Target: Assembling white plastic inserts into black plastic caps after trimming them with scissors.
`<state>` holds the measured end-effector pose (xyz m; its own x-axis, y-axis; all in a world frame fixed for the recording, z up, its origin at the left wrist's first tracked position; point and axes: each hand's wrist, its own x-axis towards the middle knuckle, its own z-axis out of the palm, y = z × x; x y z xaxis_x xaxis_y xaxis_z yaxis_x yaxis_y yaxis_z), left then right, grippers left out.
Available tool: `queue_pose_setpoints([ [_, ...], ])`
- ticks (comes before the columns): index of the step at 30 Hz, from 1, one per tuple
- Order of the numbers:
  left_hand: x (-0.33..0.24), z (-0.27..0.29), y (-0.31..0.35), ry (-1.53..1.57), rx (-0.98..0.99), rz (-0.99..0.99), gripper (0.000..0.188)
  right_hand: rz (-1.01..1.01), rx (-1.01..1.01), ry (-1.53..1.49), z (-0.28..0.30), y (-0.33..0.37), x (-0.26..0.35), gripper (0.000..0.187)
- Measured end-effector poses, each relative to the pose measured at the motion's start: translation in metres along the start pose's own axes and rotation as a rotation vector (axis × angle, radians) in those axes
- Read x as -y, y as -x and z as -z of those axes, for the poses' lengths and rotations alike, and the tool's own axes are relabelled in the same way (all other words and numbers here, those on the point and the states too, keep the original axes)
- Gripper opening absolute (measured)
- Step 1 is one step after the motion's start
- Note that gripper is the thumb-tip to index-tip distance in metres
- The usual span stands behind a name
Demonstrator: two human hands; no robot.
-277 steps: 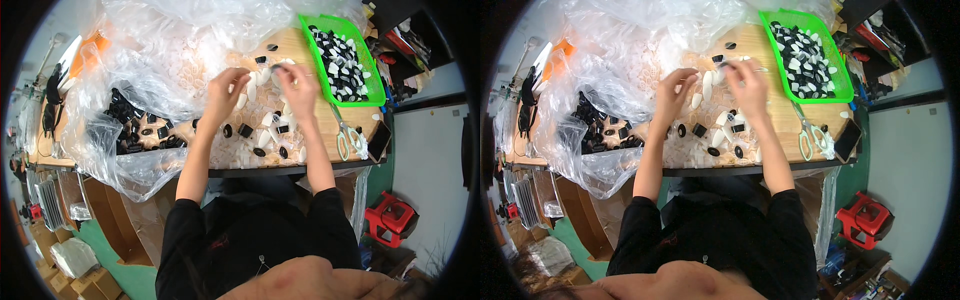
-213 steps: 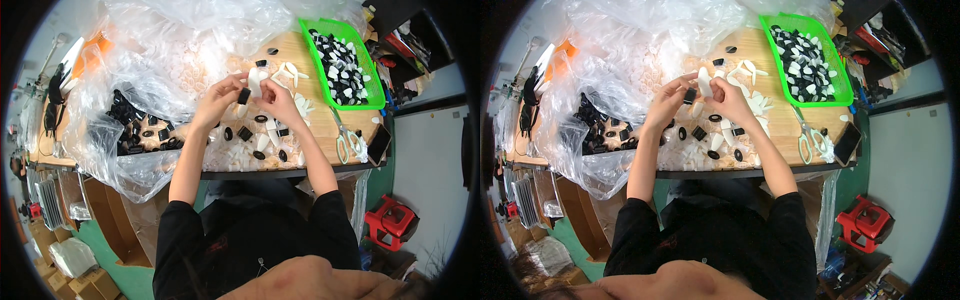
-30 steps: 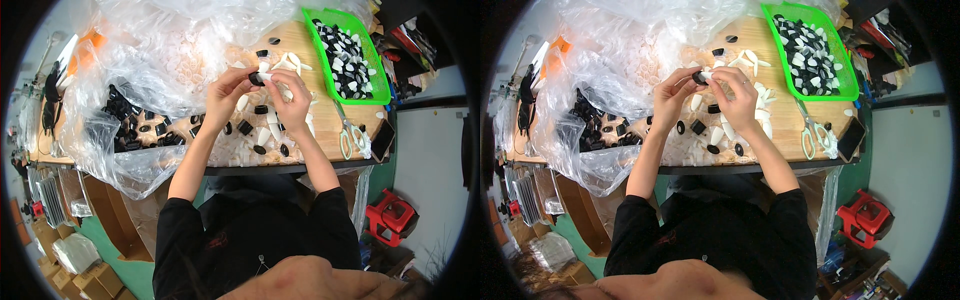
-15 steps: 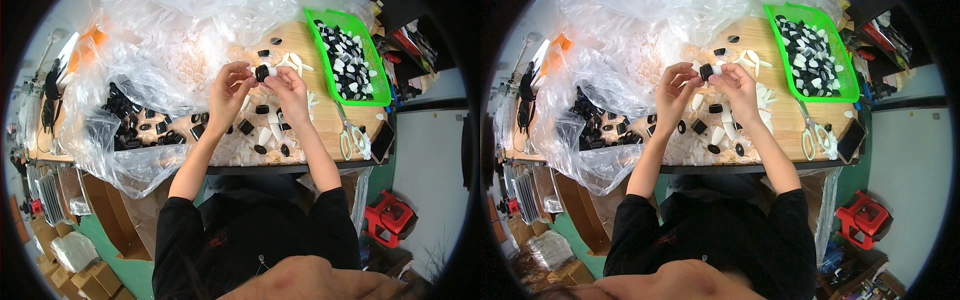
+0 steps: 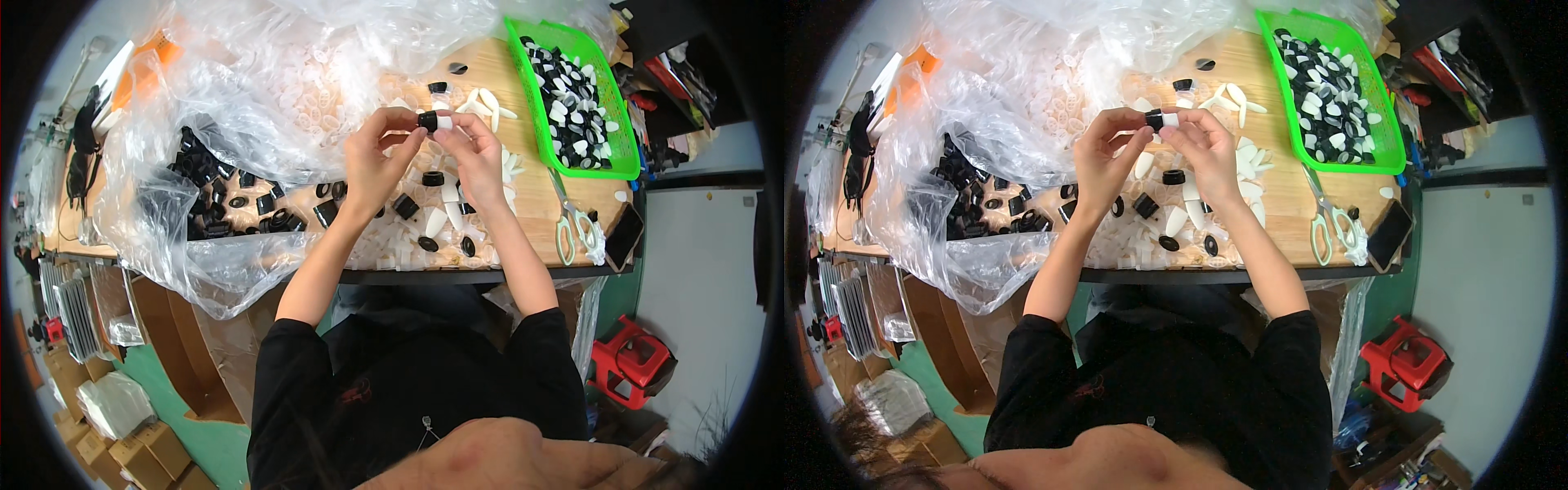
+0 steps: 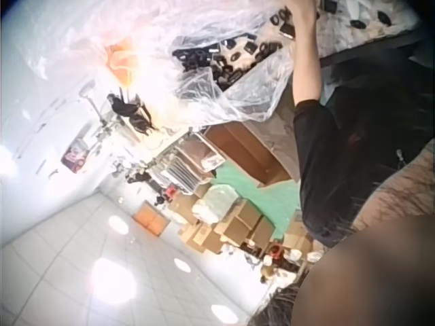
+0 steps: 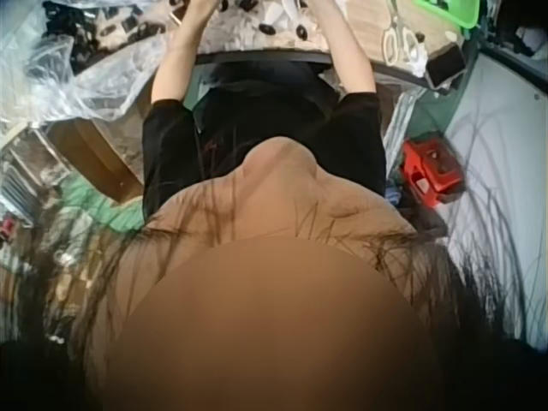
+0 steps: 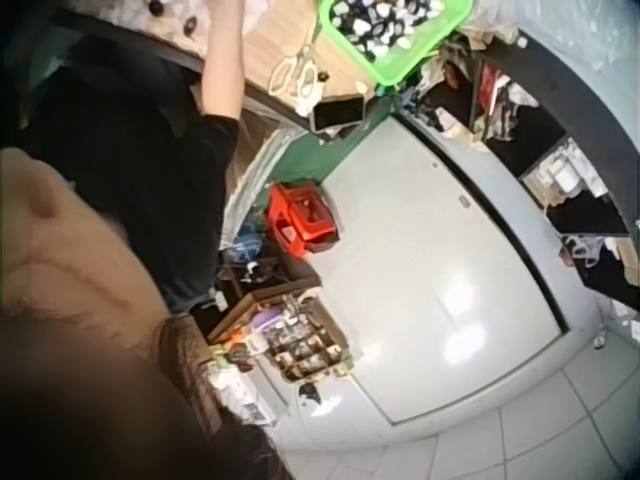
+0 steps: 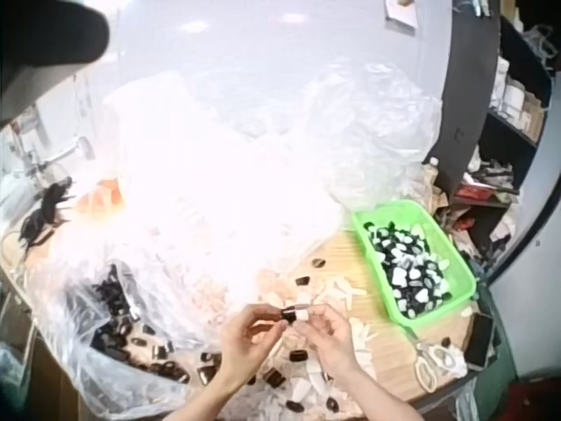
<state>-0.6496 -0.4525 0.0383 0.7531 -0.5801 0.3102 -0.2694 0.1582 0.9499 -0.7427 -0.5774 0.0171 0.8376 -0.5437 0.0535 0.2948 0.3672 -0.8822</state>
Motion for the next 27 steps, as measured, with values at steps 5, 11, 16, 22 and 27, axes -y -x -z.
queue_pose_setpoints([
  [5, -0.001, -0.001, 0.0, 0.017, -0.051, -0.042, 0.024, 0.067, -0.057, 0.004, 0.007, -0.004, -0.001, 0.015],
  [11, -0.006, -0.002, 0.0, 0.024, -0.063, -0.041, 0.025, 0.047, -0.032, 0.012, 0.008, -0.004, -0.001, 0.015],
  [16, -0.001, 0.002, -0.001, 0.11, -0.018, 0.038, 0.011, 0.064, 0.014, 0.008, 0.004, -0.003, -0.002, 0.014],
  [22, 0.001, 0.002, -0.001, 0.036, -0.021, 0.017, 0.007, 0.066, 0.009, 0.049, -0.003, 0.0, 0.003, 0.015],
  [27, -0.002, 0.002, -0.002, -0.094, -0.033, -0.096, 0.006, 0.118, 0.039, 0.105, -0.005, 0.002, 0.003, 0.016],
])
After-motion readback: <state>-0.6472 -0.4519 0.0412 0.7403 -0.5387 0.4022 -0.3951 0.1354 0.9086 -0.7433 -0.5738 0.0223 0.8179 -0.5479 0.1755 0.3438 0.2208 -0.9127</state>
